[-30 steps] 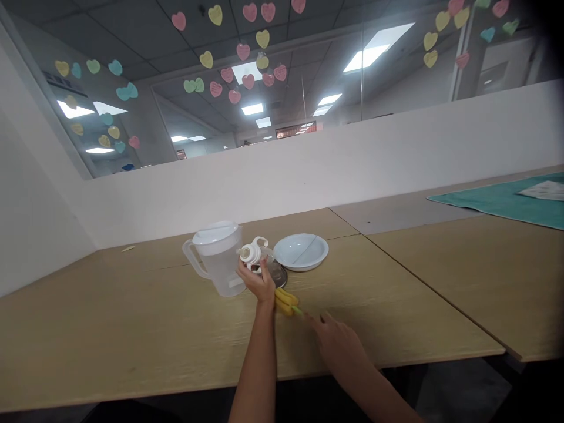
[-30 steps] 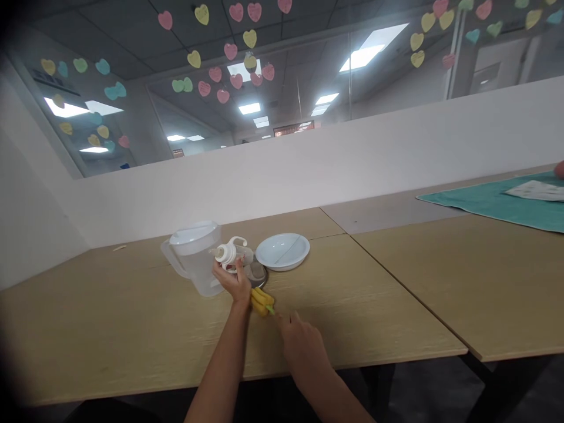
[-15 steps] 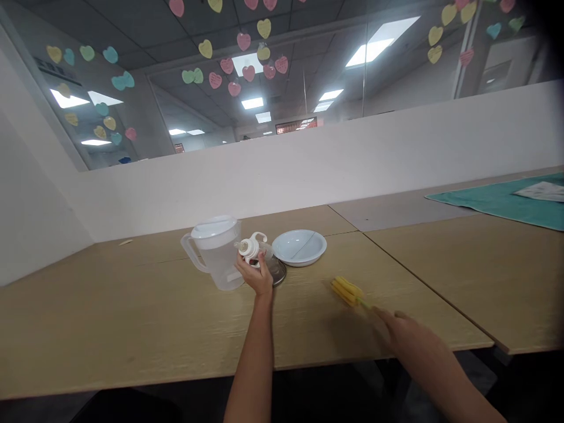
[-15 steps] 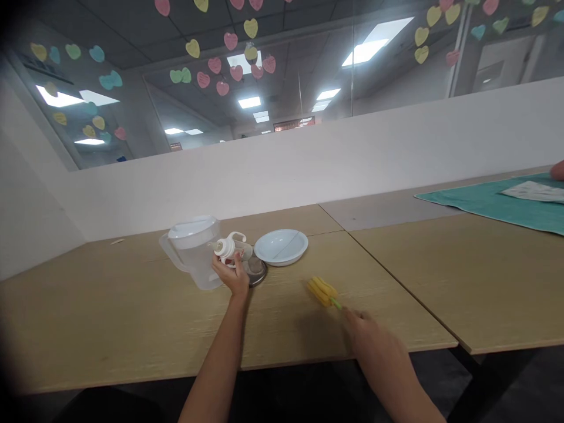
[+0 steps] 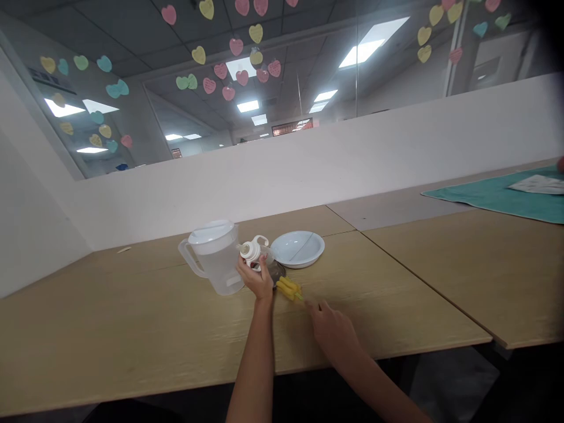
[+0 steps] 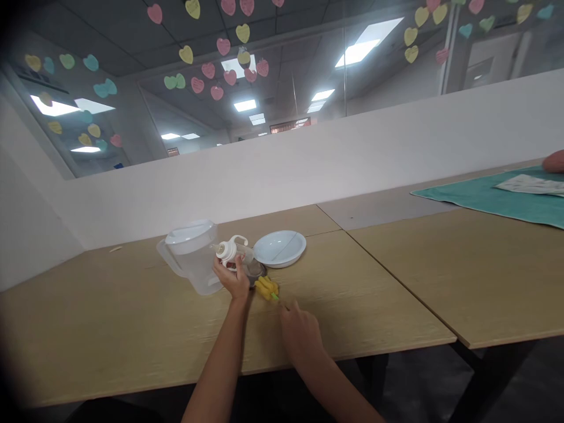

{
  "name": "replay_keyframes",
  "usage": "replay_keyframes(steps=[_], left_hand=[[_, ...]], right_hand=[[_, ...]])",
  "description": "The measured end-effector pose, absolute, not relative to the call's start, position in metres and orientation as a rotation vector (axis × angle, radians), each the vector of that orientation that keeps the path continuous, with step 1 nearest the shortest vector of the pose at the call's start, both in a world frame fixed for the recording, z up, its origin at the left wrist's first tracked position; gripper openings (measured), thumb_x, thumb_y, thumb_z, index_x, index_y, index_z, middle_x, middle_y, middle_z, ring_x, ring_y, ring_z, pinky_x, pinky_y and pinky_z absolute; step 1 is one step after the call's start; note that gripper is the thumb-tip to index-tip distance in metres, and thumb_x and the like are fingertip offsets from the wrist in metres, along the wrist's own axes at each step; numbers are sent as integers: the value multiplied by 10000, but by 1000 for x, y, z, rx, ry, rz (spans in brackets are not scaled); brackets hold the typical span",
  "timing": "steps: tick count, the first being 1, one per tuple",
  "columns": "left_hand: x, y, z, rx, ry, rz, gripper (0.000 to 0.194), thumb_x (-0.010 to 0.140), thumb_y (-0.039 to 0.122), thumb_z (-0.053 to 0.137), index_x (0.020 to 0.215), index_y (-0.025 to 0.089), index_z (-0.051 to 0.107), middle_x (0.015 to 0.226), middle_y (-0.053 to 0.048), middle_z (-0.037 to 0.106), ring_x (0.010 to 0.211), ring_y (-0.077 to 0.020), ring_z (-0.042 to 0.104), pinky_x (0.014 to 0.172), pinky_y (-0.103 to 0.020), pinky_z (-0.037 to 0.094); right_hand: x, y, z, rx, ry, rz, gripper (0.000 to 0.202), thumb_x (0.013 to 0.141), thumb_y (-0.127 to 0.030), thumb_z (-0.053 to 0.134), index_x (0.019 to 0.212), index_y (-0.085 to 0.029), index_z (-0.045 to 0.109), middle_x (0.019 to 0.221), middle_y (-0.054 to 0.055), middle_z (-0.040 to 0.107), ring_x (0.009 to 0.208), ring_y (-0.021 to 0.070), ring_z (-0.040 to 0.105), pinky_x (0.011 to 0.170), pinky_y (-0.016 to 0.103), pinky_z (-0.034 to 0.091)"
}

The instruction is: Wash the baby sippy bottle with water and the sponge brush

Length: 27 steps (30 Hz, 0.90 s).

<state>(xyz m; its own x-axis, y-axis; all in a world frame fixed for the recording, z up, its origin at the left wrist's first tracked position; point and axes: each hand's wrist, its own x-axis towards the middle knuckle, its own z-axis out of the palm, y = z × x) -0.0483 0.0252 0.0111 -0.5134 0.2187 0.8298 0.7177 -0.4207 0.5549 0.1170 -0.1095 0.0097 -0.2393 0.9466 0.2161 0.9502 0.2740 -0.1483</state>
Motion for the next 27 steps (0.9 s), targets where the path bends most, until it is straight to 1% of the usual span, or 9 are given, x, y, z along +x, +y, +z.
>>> replay_keyframes(steps=[3, 6, 11, 13, 16, 21, 23, 24, 27], left_hand=[[-47, 25, 11, -1335, -1434, -1995, 573, 804, 413, 564, 1273, 124, 404, 1091, -147, 508, 990, -215, 513, 800, -312, 453], [-46, 24, 12, -1363, -1427, -1998, 570, 798, 417, 569, 1265, 130, 413, 1096, -144, 513, 986, -214, 522, 796, -310, 454], [-46, 23, 12, -1359, -1445, -1983, 570, 802, 421, 559, 1265, 125, 408, 1089, -141, 520, 973, -212, 527, 784, -310, 455], [-46, 24, 12, -1356, -1449, -1965, 564, 807, 418, 556, 1262, 120, 409, 1076, -140, 526, 966, -209, 530, 787, -309, 451], [-45, 23, 12, -1375, -1445, -1959, 558, 809, 422, 556, 1255, 117, 415, 1069, -140, 525, 962, -208, 535, 783, -305, 452], [-44, 23, 11, -1442, -1439, -1959, 572, 807, 431, 557, 1264, 120, 409, 1081, -142, 517, 963, -206, 532, 776, -296, 462], [-44, 22, 10, -1442, -1442, -1968, 575, 807, 436, 556, 1264, 119, 409, 1093, -146, 511, 976, -207, 527, 781, -296, 465], [-45, 22, 10, -1438, -1445, -1972, 577, 807, 437, 555, 1264, 118, 408, 1099, -149, 508, 982, -208, 524, 783, -297, 466], [-45, 23, 11, -1408, -1453, -1978, 574, 809, 440, 550, 1260, 115, 411, 1089, -149, 512, 971, -208, 525, 785, -304, 466]], right_hand=[[126, -99, 12, -1798, -2238, -42, 496, 830, -3, 292, 1202, -178, 570, 917, 125, 640, 703, 213, 649, 542, 268, 449], [147, -91, 8, -1838, -2173, -49, 479, 841, -14, 288, 1192, -169, 575, 904, 119, 636, 722, 221, 642, 553, 279, 436], [200, -93, -11, -1971, -2049, -57, 455, 841, -32, 343, 1183, -223, 574, 895, 78, 633, 718, 189, 636, 516, 247, 384], [220, -102, -15, -2000, -2009, -85, 433, 852, -55, 349, 1138, -266, 596, 842, 50, 631, 691, 177, 633, 486, 238, 358], [235, -117, -13, -2012, -1949, -141, 385, 874, -101, 357, 1106, -281, 606, 763, 27, 613, 638, 157, 618, 444, 224, 324], [205, -138, -4, -1877, -1956, -208, 382, 866, -134, 399, 1177, -273, 571, 796, 28, 615, 558, 135, 601, 410, 217, 313], [182, -149, -7, -1715, -2080, -147, 442, 818, -63, 414, 1166, -276, 585, 794, 24, 623, 573, 127, 613, 438, 201, 347], [172, -155, -9, -1620, -2165, -102, 505, 789, -28, 410, 1185, -297, 571, 794, 17, 626, 577, 122, 617, 453, 194, 362], [158, -162, -18, -1454, -2305, 43, 565, 765, -1, 382, 1209, -303, 558, 820, 16, 633, 585, 116, 619, 495, 191, 405]])
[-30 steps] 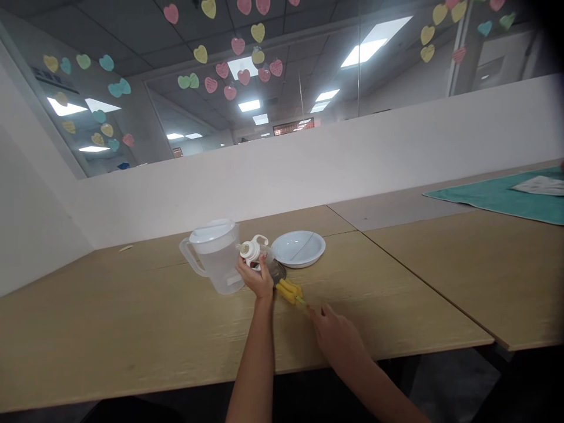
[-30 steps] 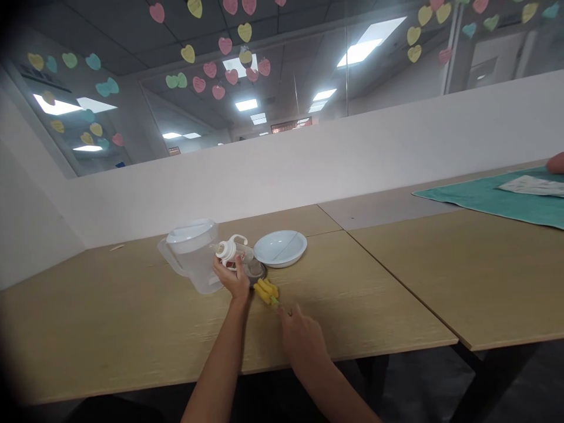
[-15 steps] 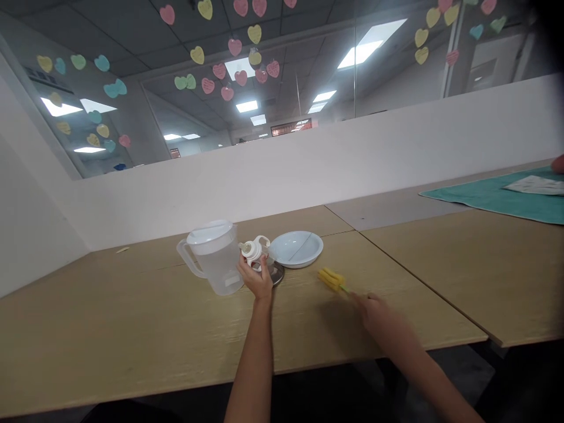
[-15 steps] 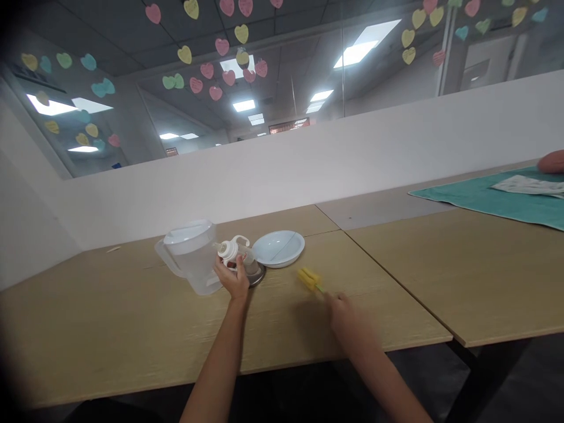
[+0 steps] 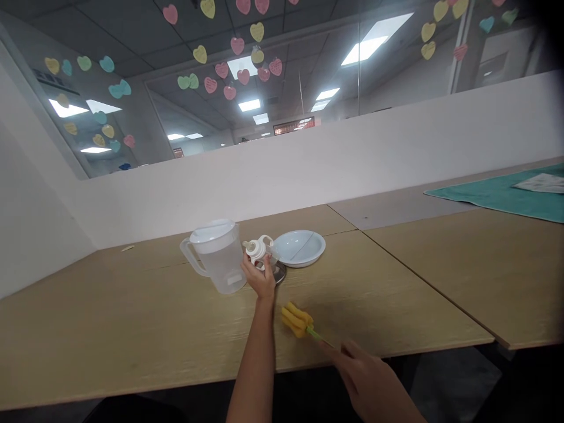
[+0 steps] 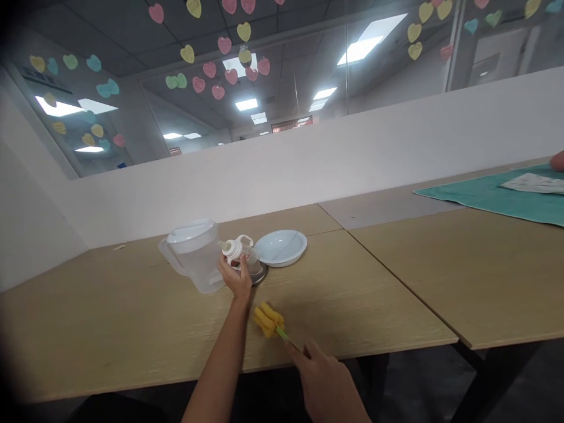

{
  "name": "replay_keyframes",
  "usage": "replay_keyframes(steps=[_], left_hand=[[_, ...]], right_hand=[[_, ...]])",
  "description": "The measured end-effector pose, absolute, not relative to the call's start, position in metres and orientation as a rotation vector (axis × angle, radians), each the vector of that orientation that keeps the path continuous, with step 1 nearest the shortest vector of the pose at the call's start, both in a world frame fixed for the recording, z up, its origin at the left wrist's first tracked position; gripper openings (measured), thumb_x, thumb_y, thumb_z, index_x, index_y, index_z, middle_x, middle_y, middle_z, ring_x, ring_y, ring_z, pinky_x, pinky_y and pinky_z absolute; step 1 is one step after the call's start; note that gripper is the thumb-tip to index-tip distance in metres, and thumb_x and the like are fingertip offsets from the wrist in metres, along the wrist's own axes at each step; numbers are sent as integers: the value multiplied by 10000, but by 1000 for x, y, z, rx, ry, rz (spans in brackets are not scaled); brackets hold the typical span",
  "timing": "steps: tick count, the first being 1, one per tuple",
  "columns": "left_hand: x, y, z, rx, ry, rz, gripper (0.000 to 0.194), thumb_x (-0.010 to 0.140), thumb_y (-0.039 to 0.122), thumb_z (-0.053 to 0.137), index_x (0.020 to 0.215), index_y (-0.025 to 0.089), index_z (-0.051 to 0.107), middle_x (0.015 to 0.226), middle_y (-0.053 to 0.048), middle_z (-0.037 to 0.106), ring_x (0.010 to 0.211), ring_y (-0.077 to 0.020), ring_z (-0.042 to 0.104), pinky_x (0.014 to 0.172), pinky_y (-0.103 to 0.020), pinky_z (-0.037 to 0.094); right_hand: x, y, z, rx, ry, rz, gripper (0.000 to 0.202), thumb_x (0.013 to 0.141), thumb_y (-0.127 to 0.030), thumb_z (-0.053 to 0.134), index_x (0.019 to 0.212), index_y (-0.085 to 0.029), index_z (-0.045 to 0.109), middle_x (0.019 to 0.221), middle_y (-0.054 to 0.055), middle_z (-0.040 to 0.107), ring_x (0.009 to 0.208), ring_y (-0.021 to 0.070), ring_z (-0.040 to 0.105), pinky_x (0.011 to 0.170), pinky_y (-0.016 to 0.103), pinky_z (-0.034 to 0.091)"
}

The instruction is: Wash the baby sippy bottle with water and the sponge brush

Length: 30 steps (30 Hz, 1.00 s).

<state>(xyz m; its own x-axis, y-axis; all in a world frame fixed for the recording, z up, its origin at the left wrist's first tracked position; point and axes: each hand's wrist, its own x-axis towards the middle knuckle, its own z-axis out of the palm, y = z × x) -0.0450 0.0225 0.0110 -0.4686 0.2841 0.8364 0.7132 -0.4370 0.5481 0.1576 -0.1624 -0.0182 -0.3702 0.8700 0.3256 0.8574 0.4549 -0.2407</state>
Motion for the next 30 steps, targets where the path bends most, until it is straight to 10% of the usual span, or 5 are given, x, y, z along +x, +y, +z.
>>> replay_keyframes(steps=[12, 30], left_hand=[[-45, 23, 12, -1424, -1447, -1983, 571, 797, 424, 566, 1262, 129, 416, 1080, -139, 522, 974, -213, 529, 779, -304, 460], [-45, 23, 12, -1428, -1483, -1927, 581, 800, 464, 549, 1241, 104, 433, 1049, -140, 528, 920, -206, 534, 772, -312, 460]], right_hand=[[252, -139, -31, -1795, -1950, -48, 448, 883, -142, 282, 1195, -257, 583, 735, 35, 601, 611, 168, 611, 508, 257, 397], [146, -155, -17, -1450, -2174, 53, 450, 795, -43, 420, 1117, -281, 624, 777, 15, 660, 626, 135, 633, 512, 189, 409]])
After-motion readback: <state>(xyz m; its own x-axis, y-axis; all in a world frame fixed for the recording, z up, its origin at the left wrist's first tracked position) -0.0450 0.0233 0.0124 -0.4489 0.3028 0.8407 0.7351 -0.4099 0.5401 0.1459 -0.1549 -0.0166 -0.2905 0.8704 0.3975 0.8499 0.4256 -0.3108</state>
